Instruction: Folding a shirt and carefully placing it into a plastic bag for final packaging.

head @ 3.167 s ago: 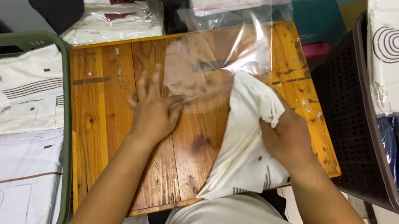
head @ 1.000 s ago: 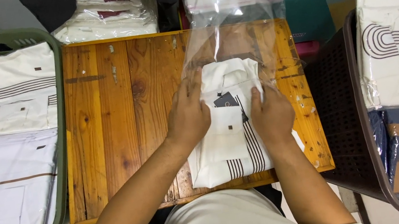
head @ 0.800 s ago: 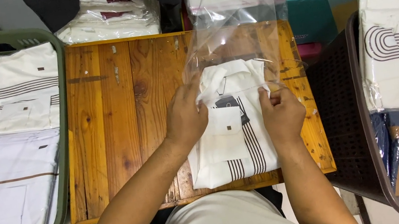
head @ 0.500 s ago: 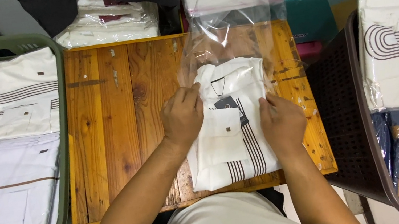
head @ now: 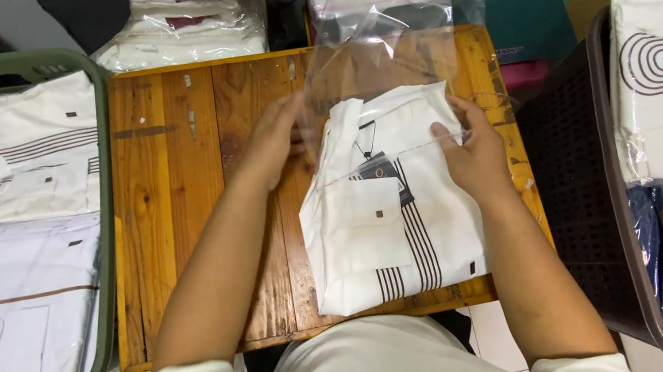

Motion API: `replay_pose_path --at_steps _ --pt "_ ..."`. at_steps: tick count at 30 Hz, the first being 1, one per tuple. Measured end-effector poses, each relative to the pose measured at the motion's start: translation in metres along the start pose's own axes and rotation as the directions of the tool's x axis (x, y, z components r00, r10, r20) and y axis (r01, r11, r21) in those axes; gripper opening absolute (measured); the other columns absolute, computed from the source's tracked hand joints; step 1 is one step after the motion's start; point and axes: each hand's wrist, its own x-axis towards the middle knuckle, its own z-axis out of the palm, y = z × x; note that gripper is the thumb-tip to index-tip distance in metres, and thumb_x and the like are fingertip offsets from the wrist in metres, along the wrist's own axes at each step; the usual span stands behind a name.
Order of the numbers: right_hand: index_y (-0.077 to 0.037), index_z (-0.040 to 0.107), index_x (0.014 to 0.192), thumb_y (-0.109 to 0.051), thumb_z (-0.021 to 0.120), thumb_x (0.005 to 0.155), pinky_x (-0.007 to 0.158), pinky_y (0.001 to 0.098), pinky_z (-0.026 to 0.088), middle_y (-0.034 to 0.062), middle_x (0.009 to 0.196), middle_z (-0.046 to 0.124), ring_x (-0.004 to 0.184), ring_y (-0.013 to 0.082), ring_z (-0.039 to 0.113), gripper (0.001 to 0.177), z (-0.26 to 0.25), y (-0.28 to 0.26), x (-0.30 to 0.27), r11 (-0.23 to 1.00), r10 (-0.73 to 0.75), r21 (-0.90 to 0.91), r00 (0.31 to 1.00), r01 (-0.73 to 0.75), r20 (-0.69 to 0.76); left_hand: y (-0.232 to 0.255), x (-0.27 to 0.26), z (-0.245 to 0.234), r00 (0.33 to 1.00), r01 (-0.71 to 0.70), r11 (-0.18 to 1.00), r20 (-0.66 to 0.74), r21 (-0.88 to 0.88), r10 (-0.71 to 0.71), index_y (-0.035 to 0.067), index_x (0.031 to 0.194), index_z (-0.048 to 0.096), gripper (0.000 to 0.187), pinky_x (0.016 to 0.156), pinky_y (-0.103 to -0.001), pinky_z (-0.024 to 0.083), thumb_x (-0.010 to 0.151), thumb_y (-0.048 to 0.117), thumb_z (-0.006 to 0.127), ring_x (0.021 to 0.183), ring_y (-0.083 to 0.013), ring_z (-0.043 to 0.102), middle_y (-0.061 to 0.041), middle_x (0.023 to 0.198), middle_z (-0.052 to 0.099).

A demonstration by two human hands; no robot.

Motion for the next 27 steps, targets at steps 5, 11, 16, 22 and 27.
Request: replay_pose_path --at_steps 5,11,16,22,27 --pt "-0.010 0.040 0.153 -0.027 0.070 0.101 0.107 0.0533 0.045 0.0324 0.131 0.061 0.127 0.0480 0.056 0.063 -0.004 0.014 0.008 0.992 0.073 0.098 0.997 -0.073 0.004 -0.020 0.021 0.010 0.995 0.104 0.993 -0.001 -0.053 -0.104 0.007 0.137 0.059 0.073 0.071 -0.038 0.063 0.083 0.049 0.084 0.091 -0.0265 0.071 -0.016 0.108 0.067" --pt "-0.012 0.048 0.153 -0.027 0.067 0.101 0.109 0.0521 0.044 0.0300 0.137 0.059 0.130 0.0443 0.055 0.057 -0.006 0.003 -0.005 0.996 0.029 -0.081 0.995 -0.021 0.091 -0.034 0.011 0.012 0.980 -0.131 0.981 0.130 -0.143 0.150 0.020 0.146 0.050 0.051 0.090 -0.038 0.059 0.099 0.029 0.068 0.107 -0.0253 0.064 -0.018 0.116 0.068" --pt "-0.008 0.044 0.156 -0.019 0.059 0.102 0.114 0.0593 0.038 0.0300 0.147 0.052 0.135 0.0486 0.048 0.057 -0.004 -0.032 -0.033 0.974 -0.095 -0.184 0.975 0.133 0.201 -0.036 -0.016 0.005 0.980 -0.158 0.939 0.070 -0.305 0.188 0.011 0.156 0.028 0.093 0.090 -0.037 0.061 0.084 0.021 0.086 0.108 -0.0285 0.063 -0.017 0.124 0.056" --pt "-0.022 0.053 0.151 -0.013 0.067 0.099 0.104 0.0515 0.051 0.0212 0.133 0.066 0.121 0.0416 0.062 0.054 0.013 -0.010 -0.032 0.942 -0.296 -0.127 0.948 0.310 0.119 -0.061 -0.038 -0.015 0.981 -0.052 0.895 0.144 -0.443 0.128 0.005 0.129 0.062 0.054 0.086 -0.042 0.063 0.081 0.008 0.086 0.101 -0.0230 0.071 -0.009 0.114 0.070" --pt "-0.017 0.038 0.161 -0.001 0.074 0.096 0.087 0.0417 0.057 0.0231 0.113 0.074 0.104 0.0342 0.072 0.076 0.011 0.015 -0.024 0.967 -0.254 0.001 0.965 0.255 -0.057 -0.048 -0.039 -0.008 0.996 -0.075 0.953 0.022 -0.295 0.085 0.005 0.135 0.057 0.072 0.085 -0.040 0.063 0.072 0.002 0.091 0.098 -0.0219 0.069 -0.009 0.113 0.071"
